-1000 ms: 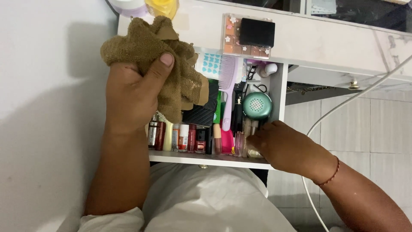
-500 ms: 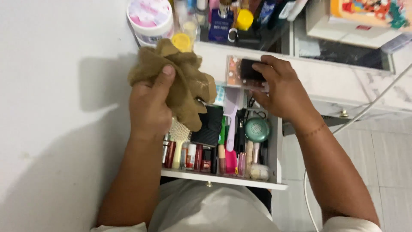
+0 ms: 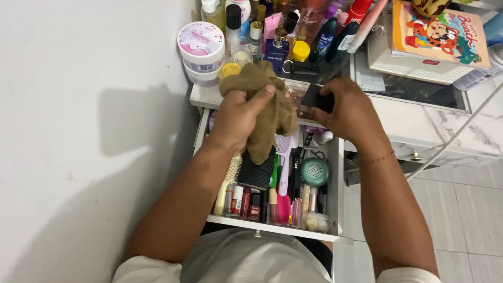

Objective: The person is meticulously wiping various makeup items, a comb, a hairbrush, and a phone with a cloth before placing them back into a vanity drawer.

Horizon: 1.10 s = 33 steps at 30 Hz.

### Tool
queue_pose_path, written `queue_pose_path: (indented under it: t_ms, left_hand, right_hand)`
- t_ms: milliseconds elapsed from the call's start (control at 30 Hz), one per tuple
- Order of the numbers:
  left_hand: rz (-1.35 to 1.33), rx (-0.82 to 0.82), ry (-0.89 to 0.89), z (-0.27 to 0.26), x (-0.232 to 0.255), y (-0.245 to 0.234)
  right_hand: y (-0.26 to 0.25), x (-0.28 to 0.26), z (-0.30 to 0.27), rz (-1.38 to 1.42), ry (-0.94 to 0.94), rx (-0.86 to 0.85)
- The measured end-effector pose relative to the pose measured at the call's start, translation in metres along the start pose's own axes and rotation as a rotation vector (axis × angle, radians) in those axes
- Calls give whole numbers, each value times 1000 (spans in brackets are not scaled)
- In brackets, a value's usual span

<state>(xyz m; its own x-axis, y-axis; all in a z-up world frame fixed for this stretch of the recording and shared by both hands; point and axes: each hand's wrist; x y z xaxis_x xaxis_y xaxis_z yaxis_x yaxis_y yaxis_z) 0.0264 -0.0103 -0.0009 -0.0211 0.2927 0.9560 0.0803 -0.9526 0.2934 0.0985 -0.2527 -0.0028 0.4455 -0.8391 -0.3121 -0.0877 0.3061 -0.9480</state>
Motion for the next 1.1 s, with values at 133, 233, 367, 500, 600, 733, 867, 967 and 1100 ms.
queue_pose_path:
  t_ms: [133, 233, 367, 500, 600, 733, 867, 967, 1100]
  left_hand:
    - [25, -62, -13, -5, -1, 19]
    - [-65, -96, -24, 7, -20, 28]
    - [-143, 42, 10, 11, -18, 22]
    - [117, 61, 95, 1, -1, 11]
    - [179, 44, 191, -4, 0, 11]
    - [285, -7, 322, -10, 4, 8]
    - [369, -16, 165, -15, 0, 6]
    - [351, -13, 81, -12, -21, 3]
    - [24, 150, 70, -11, -19, 10]
  right_hand:
    - [8, -22, -13, -67, -86, 303]
    - [15, -51, -21, -18, -145, 439]
    - [-17, -86, -40, 287, -276, 212]
    - [-6, -70, -34, 481, -398, 242]
    - [2, -70, -34, 723, -400, 263]
    - [10, -73, -32, 1023, -320, 81]
    - [18, -70, -24, 962, -179, 91]
    - [27, -65, -17, 976, -103, 192]
    - [29, -82, -24, 787, -208, 338]
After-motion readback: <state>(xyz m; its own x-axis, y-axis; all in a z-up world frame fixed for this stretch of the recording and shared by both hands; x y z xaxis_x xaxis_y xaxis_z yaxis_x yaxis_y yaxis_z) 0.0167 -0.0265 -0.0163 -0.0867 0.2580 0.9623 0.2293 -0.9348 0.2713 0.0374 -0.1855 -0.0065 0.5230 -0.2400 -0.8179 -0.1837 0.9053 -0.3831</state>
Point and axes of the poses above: each hand's wrist, its own z-axis towards the middle knuckle, its own y-axis out of the palm, x = y × z, and after that the axes turned 6 degrees about -x, right-handed
